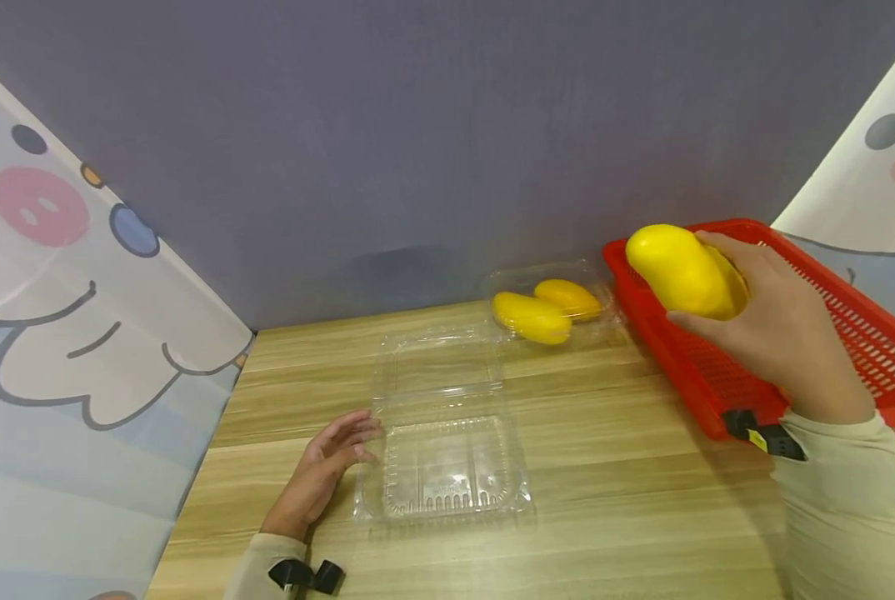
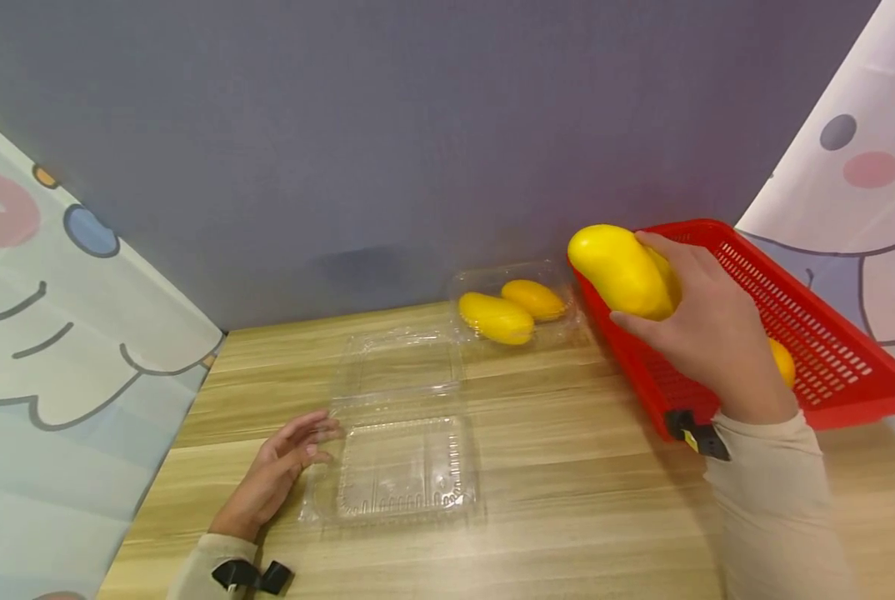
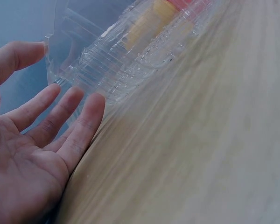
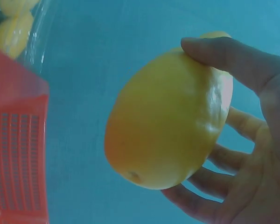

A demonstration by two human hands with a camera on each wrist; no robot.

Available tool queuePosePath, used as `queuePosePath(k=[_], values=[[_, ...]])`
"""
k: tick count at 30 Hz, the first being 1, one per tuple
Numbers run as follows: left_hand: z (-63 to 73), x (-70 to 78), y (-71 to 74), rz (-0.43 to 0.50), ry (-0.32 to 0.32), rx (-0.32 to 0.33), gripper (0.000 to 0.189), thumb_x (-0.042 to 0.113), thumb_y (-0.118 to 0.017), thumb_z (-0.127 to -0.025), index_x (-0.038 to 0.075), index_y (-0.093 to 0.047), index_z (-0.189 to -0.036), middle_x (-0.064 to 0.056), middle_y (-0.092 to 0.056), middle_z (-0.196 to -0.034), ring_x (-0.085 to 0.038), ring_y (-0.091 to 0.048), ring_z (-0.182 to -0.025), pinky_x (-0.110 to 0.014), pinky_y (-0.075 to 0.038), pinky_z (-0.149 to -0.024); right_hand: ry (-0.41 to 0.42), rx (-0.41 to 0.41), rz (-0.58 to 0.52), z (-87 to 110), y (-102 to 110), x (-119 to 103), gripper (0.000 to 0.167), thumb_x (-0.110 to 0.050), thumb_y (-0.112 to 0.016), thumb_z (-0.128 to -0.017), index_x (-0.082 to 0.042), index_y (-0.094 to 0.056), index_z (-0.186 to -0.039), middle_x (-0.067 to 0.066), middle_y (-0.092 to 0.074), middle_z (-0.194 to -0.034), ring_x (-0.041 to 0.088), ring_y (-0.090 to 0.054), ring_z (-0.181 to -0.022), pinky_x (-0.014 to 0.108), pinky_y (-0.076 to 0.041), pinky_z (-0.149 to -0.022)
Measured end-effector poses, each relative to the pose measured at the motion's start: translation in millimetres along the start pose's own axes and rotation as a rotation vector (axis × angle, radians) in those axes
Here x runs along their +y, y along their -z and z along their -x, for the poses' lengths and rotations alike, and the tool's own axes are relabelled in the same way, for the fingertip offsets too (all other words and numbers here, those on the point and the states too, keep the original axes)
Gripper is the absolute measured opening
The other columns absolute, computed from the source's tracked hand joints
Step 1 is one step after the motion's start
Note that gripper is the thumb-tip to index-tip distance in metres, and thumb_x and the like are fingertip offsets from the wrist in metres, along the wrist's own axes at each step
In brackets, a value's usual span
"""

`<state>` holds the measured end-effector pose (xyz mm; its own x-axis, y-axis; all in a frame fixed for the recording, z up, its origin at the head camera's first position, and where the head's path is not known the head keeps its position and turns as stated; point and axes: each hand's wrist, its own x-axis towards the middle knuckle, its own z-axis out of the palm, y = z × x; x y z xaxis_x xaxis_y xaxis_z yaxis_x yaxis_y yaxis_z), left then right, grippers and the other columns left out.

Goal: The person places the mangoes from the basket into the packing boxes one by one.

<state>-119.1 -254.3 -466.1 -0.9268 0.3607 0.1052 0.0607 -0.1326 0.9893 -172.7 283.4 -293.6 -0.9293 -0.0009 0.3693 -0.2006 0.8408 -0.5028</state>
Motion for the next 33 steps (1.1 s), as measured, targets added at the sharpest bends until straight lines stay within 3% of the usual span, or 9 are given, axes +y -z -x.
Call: queuePosePath(k=[9, 20, 26, 33], values=[[-1.7, -1.9, 0.5, 0.007, -0.017, -0.009, 0.051, -0.007, -0.045, -0.099, -0.008, -0.030, -0.148, -0.011, -0.055, -0.140, -0.017, -0.056, -0.126, -0.031, -0.056, -0.091, 0.095, -0.054, 0.026, 4.0, -15.8, -14.8, 0.088, -0.040, -0.084, -0.077, -0.029, -0.039, -0.152, 0.019, -0.048, -0.143, 0.040, -0.046, -0.121, 0.063, -0.039, -0.088], [-1.1, -3.5, 2.7, 0.008, -0.024, -0.010, 0.052, -0.007, -0.044, -0.100, -0.007, -0.029, -0.149, -0.010, -0.055, -0.140, -0.016, -0.056, -0.126, -0.031, -0.056, -0.091, 0.244, -0.131, 0.095, 5.1, -44.5, -42.5, 0.086, -0.033, -0.086, -0.075, -0.031, -0.042, -0.149, 0.009, -0.053, -0.140, 0.032, -0.057, -0.114, 0.060, -0.051, -0.083], [-0.3, -3.5, 1.8, -0.003, -0.012, -0.004, 0.053, -0.005, -0.046, -0.100, -0.009, -0.027, -0.149, -0.009, -0.055, -0.140, -0.017, -0.056, -0.127, -0.031, -0.056, -0.091, 0.339, -0.152, 0.120, 8.7, -60.5, -51.4, 0.084, -0.030, -0.086, -0.074, -0.025, -0.045, -0.147, 0.012, -0.053, -0.140, 0.035, -0.059, -0.115, 0.060, -0.053, -0.084], [0.4, -3.1, 1.8, -0.013, 0.001, 0.001, 0.053, -0.004, -0.047, -0.100, -0.010, -0.027, -0.149, -0.007, -0.056, -0.138, -0.017, -0.056, -0.126, -0.031, -0.057, -0.090, 0.393, -0.141, 0.122, 14.2, -73.7, -58.4, 0.081, -0.026, -0.087, -0.072, -0.021, -0.049, -0.143, 0.016, -0.054, -0.139, 0.040, -0.059, -0.116, 0.060, -0.052, -0.088]])
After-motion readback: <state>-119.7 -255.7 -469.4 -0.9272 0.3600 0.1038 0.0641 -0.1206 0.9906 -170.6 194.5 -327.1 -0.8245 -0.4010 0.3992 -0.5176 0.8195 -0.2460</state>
